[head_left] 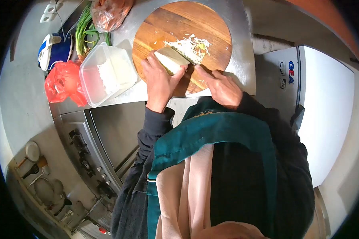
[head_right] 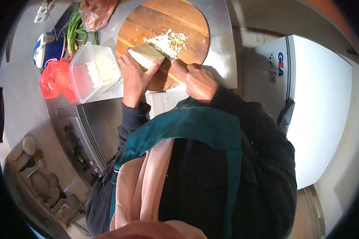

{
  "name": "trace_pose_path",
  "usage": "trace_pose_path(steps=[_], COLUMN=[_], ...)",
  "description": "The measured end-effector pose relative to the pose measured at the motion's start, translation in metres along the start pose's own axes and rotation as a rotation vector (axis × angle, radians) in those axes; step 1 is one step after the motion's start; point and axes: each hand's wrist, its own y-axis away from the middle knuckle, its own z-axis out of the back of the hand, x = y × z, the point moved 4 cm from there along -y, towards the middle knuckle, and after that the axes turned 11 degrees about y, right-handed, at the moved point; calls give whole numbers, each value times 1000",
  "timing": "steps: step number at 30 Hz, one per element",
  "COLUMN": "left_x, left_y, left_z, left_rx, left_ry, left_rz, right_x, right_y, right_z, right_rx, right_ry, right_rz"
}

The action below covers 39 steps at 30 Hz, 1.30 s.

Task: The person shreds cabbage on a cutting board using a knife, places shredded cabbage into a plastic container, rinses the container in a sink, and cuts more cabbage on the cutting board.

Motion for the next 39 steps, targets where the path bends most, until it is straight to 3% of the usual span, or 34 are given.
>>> trace_pose_path(steps=[2,4,5,12,15,18,23,25,27,30,33,35,39], left_x=[-2,-1,0,0,-3,-1,-3,-6,-2,2,14,21,26], left_y=[1,0,1,2,2,0,2,2,7,11,5,-1,-4], left_z=[1,1,1,0,0,2,4,6,2,-9,-2,6,17], left_rx=[15,21,20,20,17,16,36,27,-88,-230,-112,66,178], left_ry=[2,-2,0,19,60,43,117,174,331,302,351,495,454], left_rz=[-3,-15,6,36,29,47,32,14,128,95,34,23,-25], right_x=[-2,0,3,2,3,6,-2,0,-4,-10,-19,-13,-15], right_y=[8,10,12,-9,-28,-12,17,12,8,6,6,5,9], right_z=[7,23,29,7,-2,3,2,6,8,11,24,35,26], right_rx=[18,-174,-150,-212,-119,-214,-10,-18,-26,-95,-136,-93,-27], right_ry=[-18,-188,-242,-229,-85,-74,-110,-94,-80,-178,-418,-366,-199], right_rz=[-24,8,17,126,96,134,-78,-67,-59,33,42,42,41])
